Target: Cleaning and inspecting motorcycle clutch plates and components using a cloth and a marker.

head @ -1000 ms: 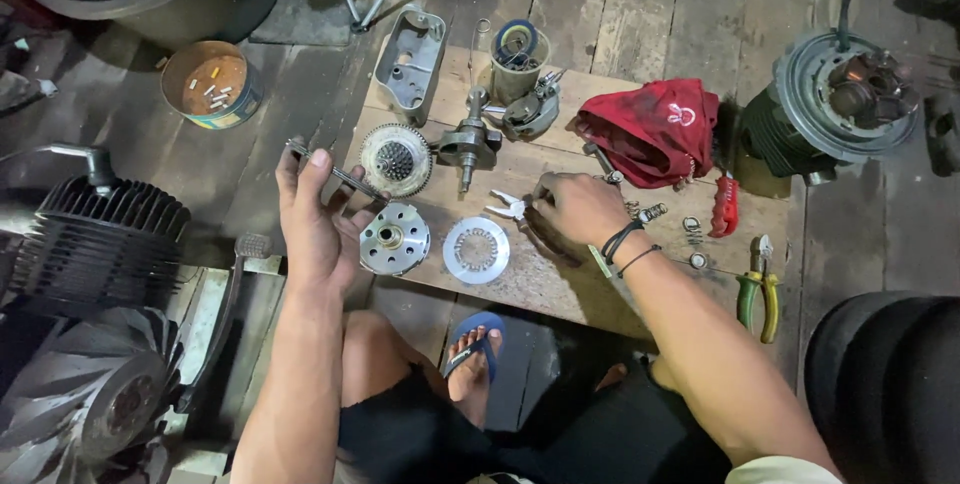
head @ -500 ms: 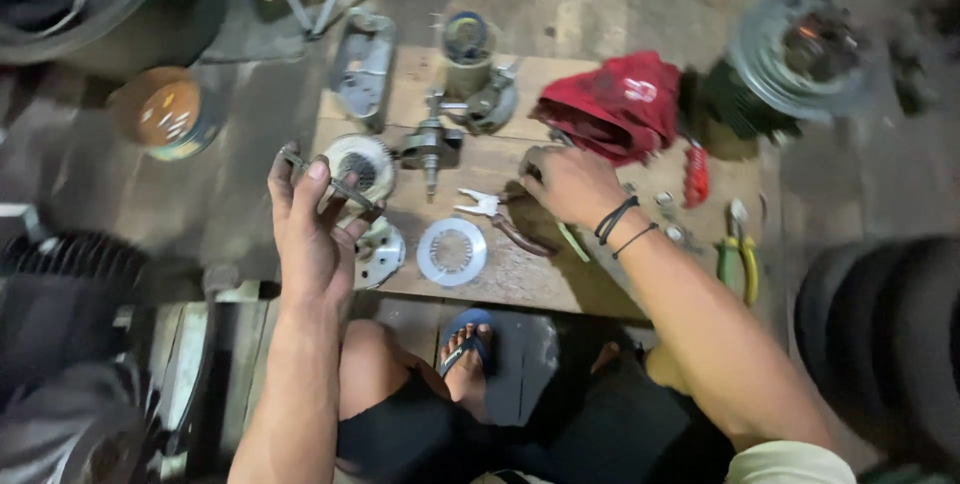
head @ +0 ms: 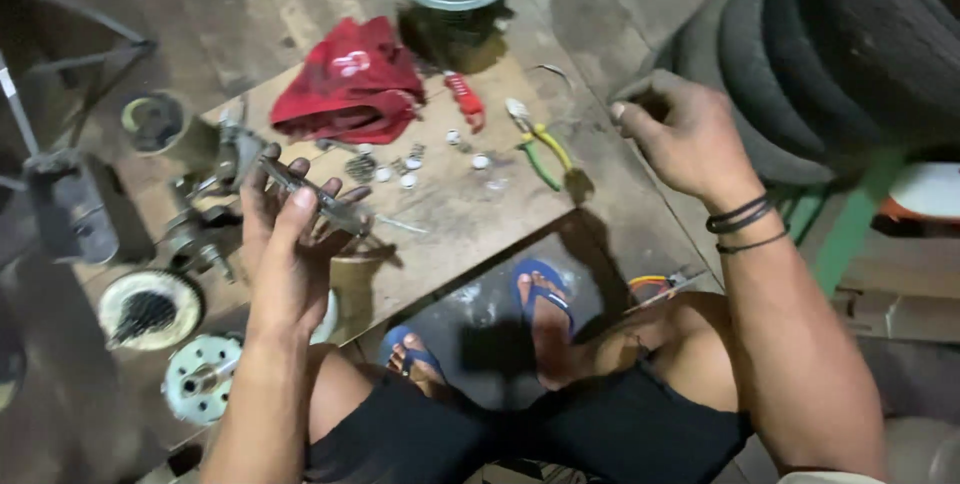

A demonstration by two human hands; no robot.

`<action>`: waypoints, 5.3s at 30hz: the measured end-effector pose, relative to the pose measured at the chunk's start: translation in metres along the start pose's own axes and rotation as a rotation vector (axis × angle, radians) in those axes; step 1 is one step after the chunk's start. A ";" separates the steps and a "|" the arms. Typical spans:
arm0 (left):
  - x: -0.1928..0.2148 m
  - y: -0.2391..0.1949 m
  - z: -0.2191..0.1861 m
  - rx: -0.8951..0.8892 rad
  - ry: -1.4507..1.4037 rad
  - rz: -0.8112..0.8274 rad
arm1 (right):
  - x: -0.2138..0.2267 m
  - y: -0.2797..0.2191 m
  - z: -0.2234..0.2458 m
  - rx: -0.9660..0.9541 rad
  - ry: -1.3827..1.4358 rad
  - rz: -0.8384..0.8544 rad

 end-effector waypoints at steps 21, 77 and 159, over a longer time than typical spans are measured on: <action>-0.029 -0.009 0.014 -0.093 0.051 -0.143 | 0.046 -0.028 -0.080 -0.091 0.405 -0.020; 0.279 -0.183 -0.031 -0.168 -0.276 -0.696 | -0.332 -0.047 0.138 0.413 -0.741 0.757; 0.049 -0.129 -0.057 -0.591 0.984 -0.334 | -0.104 -0.133 0.275 0.810 0.323 0.190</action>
Point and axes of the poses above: each hand's wrist, its own y-axis towards the middle knuckle, its own x-axis out of the back of the hand, z = x × y, the point moved 10 cm from there along y, towards the middle knuckle, and after that the axes turned 6 degrees about -z, right-handed, at the moved point
